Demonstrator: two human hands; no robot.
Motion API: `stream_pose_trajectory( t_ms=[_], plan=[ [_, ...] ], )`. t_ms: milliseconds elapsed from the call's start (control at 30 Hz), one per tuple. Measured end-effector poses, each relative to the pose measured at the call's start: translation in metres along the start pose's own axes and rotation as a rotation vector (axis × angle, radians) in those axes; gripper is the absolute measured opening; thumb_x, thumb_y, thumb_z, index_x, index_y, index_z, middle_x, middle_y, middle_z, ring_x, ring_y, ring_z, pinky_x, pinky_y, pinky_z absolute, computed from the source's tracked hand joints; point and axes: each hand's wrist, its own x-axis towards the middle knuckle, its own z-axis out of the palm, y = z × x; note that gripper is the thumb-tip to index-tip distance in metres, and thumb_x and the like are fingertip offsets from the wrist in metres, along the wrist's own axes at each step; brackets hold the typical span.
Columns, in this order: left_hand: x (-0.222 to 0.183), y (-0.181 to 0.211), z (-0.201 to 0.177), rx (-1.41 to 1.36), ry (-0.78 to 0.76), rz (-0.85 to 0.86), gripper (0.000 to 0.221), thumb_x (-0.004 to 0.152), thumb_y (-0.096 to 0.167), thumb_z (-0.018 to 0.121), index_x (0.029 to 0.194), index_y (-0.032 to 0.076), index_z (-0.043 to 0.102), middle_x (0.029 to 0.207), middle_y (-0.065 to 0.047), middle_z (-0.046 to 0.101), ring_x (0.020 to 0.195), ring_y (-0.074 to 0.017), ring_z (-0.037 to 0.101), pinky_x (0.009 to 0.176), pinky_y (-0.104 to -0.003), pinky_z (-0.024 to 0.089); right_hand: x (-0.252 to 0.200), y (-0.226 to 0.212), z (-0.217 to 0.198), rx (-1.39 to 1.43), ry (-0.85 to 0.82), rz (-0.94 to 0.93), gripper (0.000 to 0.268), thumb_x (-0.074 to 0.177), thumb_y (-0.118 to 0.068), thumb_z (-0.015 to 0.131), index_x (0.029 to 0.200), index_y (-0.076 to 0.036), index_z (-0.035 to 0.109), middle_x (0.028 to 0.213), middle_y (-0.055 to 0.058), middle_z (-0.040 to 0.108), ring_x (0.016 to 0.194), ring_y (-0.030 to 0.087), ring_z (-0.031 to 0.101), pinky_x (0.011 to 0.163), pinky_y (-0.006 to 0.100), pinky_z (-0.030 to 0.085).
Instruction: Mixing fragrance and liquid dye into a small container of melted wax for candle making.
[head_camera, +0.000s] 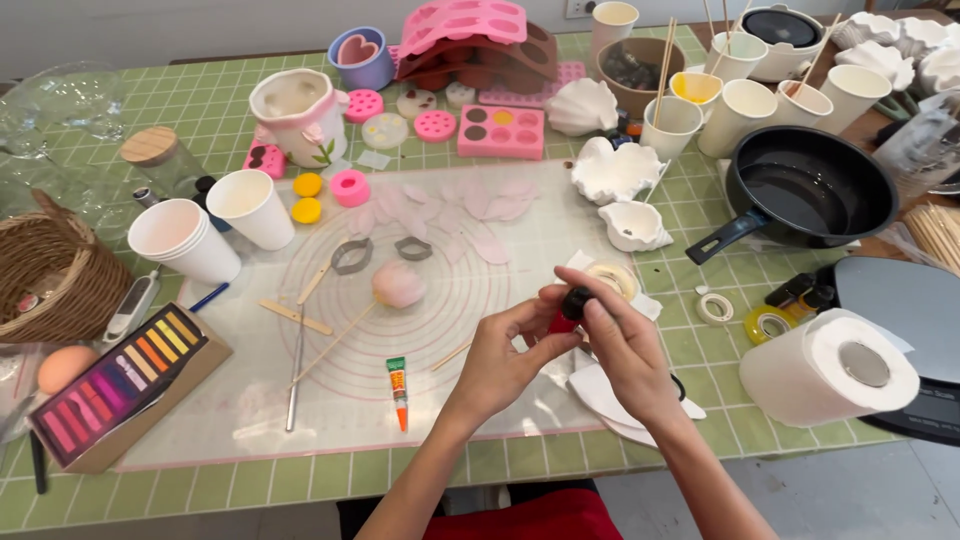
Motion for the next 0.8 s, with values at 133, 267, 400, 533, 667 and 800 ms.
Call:
stream_pose_trajectory(
  t_ms=[133,267,400,533,667,800],
  plan=[
    [-0.004,-0.002,-0.014,-0.037,-0.028,-0.011,0.031,0.087,0.016,0.079,0.115,0.004,0.076,0.095,0.0,0.078,0.071,-0.0052,0.057,0.067,-0.025,0.048,0.004,0.012,-0.002,-0.197,-0.057,-0.023,0.037,0.107,-0.014,0.047,0.14,0.0,0.057,0.129,0.01,0.069,0.12,0.018,0.065,0.103,0.033,0.051],
    [-0.006,-0.003,-0.027,0.002,-0.019,-0.018,0.028,0.086,0.018,0.08,0.11,0.005,0.078,0.093,0.0,0.079,0.073,-0.0054,0.059,0.067,-0.026,0.047,0.009,0.018,0.002,-0.245,-0.064,-0.039,0.033,0.107,-0.014,0.049,0.133,0.003,0.061,0.126,0.01,0.071,0.118,0.018,0.065,0.105,0.033,0.051],
    [-0.01,-0.001,-0.036,0.122,0.003,-0.066,0.028,0.083,0.025,0.084,0.102,0.006,0.078,0.087,-0.002,0.077,0.072,-0.01,0.058,0.067,-0.027,0.048,0.009,0.017,0.012,-0.358,-0.005,-0.014,0.031,0.098,-0.011,0.061,0.127,-0.001,0.065,0.117,0.007,0.072,0.109,0.015,0.066,0.094,0.031,0.053],
    [-0.015,0.011,-0.039,0.282,0.045,-0.054,0.029,0.078,0.028,0.086,0.096,0.006,0.076,0.084,-0.004,0.075,0.075,-0.0144,0.063,0.066,-0.031,0.05,0.005,0.019,0.017,-0.723,0.132,-0.085,0.036,0.08,-0.011,0.083,0.113,-0.006,0.072,0.096,0.004,0.074,0.086,0.013,0.067,0.071,0.029,0.053],
    [-0.019,0.006,-0.041,0.342,0.066,0.032,0.03,0.078,0.026,0.085,0.097,0.006,0.074,0.085,-0.006,0.072,0.073,-0.0174,0.063,0.067,-0.033,0.052,0.005,0.009,0.022,-0.827,0.105,-0.163,0.034,0.076,-0.011,0.086,0.107,-0.006,0.074,0.089,0.005,0.074,0.078,0.015,0.066,0.068,0.03,0.051],
    [-0.026,0.002,-0.048,0.357,-0.008,0.064,0.03,0.08,0.02,0.081,0.106,0.006,0.073,0.088,-0.007,0.073,0.077,-0.0205,0.065,0.073,-0.035,0.053,-0.001,-0.003,0.024,-0.853,-0.027,-0.121,0.03,0.078,-0.009,0.082,0.107,-0.006,0.073,0.089,0.007,0.075,0.079,0.019,0.069,0.072,0.032,0.053]
  ],
)
